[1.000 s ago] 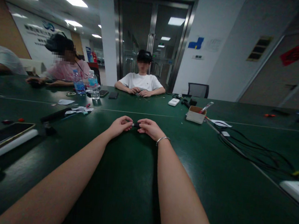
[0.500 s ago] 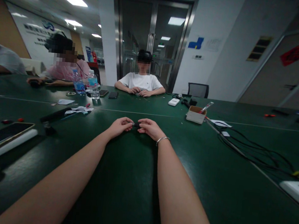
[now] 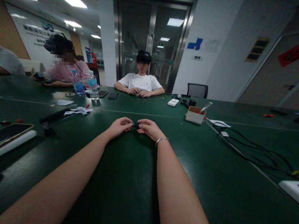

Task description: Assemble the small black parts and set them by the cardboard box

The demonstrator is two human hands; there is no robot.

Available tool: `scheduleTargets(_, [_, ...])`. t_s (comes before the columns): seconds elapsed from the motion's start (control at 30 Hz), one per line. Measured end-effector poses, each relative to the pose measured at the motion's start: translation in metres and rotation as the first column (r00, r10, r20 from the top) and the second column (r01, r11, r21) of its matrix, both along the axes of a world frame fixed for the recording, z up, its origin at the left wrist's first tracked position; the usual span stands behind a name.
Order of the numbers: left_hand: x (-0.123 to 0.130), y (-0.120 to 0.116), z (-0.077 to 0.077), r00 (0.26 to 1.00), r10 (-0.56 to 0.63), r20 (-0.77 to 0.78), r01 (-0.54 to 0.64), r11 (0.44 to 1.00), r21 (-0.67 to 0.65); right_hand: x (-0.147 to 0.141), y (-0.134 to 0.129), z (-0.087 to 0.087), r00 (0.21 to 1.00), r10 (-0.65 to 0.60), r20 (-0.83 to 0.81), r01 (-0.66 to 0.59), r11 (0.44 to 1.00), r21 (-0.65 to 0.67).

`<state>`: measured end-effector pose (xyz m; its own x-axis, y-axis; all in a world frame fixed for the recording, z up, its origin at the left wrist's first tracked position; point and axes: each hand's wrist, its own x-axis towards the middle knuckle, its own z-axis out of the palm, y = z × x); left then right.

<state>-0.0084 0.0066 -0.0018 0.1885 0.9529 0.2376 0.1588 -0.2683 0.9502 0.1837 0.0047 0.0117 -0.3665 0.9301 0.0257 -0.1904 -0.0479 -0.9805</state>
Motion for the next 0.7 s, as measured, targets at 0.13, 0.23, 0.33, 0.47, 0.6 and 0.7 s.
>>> scheduleTargets(0.13, [-0.0002,-0.0006,0.0007,1.0,-0.005,0.013,0.005,1.0,-0.014,0.0003,0.0006,-0.0005,1.0,-0.006,0.003,0.006,1.0,-0.001])
scheduleTargets(0.23, [-0.0002,-0.0003,0.0001,1.0,0.014,0.006,-0.014,1.0,-0.016,0.0006,0.0017,-0.0016,1.0,-0.003,0.002,0.003,1.0,0.0])
scheduleTargets(0.33, [-0.0001,-0.0008,0.0002,0.999,0.038,0.007,-0.038,0.999,0.009,0.0007,0.0023,-0.0021,1.0,0.009,0.0,-0.009,1.0,0.002])
scheduleTargets(0.47, [-0.0001,-0.001,0.0004,0.999,0.012,0.033,-0.012,1.0,0.0,0.0006,0.0024,-0.0018,1.0,0.012,0.006,-0.012,1.0,-0.003])
scheduleTargets(0.6, [-0.0007,-0.0004,-0.0006,1.0,0.001,0.011,-0.001,1.0,0.005,0.0006,0.0023,-0.002,1.0,0.012,0.008,-0.012,1.0,0.001])
scheduleTargets(0.7, [-0.001,-0.0003,-0.0007,1.0,0.005,-0.014,-0.004,1.0,0.025,0.0007,0.0023,-0.0022,1.0,0.006,0.01,-0.006,1.0,0.004])
